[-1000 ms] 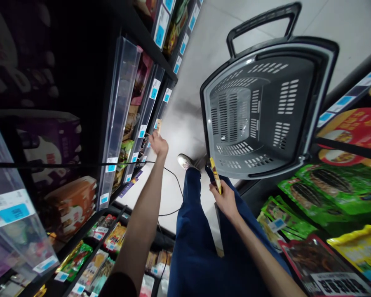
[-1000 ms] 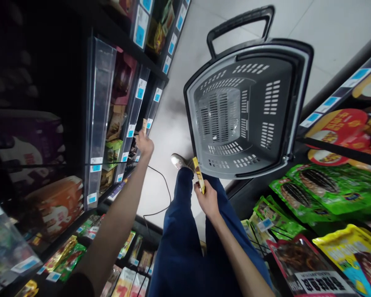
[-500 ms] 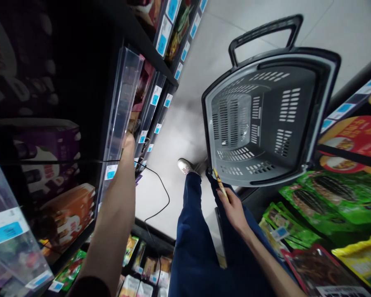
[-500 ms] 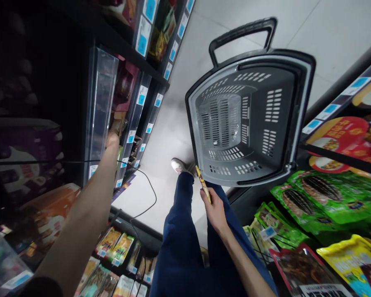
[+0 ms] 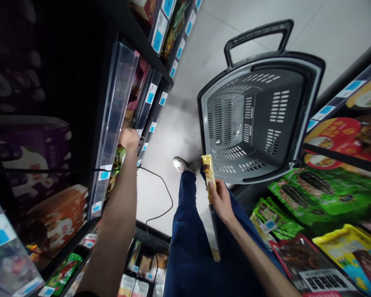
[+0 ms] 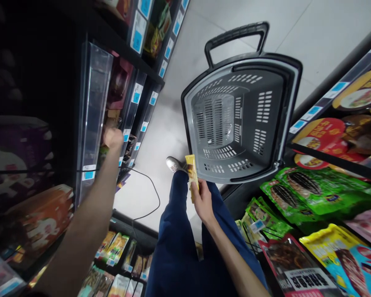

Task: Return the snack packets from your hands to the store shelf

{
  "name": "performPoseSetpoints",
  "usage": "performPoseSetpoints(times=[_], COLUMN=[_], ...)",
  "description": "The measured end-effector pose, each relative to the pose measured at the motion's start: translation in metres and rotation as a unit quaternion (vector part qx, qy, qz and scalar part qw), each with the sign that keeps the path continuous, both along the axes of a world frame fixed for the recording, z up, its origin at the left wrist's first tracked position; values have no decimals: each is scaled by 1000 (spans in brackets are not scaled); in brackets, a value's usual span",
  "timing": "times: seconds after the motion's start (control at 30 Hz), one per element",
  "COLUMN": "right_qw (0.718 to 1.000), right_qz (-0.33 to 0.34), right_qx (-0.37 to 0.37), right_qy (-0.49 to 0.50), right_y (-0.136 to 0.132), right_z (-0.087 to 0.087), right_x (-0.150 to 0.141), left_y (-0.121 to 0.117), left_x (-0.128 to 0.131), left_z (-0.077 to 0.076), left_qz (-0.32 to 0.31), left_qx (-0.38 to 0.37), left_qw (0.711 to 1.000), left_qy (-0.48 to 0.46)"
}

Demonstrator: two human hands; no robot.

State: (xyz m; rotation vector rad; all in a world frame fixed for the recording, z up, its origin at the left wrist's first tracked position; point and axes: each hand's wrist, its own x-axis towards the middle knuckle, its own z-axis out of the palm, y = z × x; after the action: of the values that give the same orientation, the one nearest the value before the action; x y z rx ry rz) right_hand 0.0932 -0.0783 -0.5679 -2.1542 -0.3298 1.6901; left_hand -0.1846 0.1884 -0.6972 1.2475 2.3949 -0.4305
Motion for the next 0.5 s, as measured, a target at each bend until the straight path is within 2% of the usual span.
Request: performPoseSetpoints(times=[0.07, 0.13, 0.2, 0.23, 0.27, 0.33, 0.37, 0.4, 0.43, 0.5], right_qw=[999, 998, 998, 997, 995, 986, 984, 985, 988, 994], right_qz=[-22, -27, 5, 36, 69, 124, 135, 133, 118, 68], right_qx=[18, 41, 56, 64, 76, 99, 104, 100, 91, 76], right_qy=[14, 26, 22, 9, -10, -43, -50, -50, -47, -49], right_y=[-1, -3, -5, -6, -7, -7, -6, -4, -1, 9], right_z=[-5, -10, -14, -15, -17, -21, -23, -26, -29, -35], right_x=[-4, -6, -7, -6, -4, 4, 11, 18, 27, 47], left_y=[-28, -64, -106, -128, -148, -185, -200, -212, -221, -230], left_x=[24, 56, 90, 106, 120, 142, 149, 153, 154, 150], left_z=[2, 5, 11, 15, 20, 31, 36, 40, 44, 50], left_qz=[-15, -40, 6, 57, 122, 266, 313, 344, 362, 371], left_qx=[42, 113, 177, 204, 209, 139, 93, 70, 56, 57], left_qw=[999, 991, 971, 949, 912, 801, 749, 718, 703, 705], left_qy=[6, -59, -163, -234, -330, -518, -577, -601, -609, -601])
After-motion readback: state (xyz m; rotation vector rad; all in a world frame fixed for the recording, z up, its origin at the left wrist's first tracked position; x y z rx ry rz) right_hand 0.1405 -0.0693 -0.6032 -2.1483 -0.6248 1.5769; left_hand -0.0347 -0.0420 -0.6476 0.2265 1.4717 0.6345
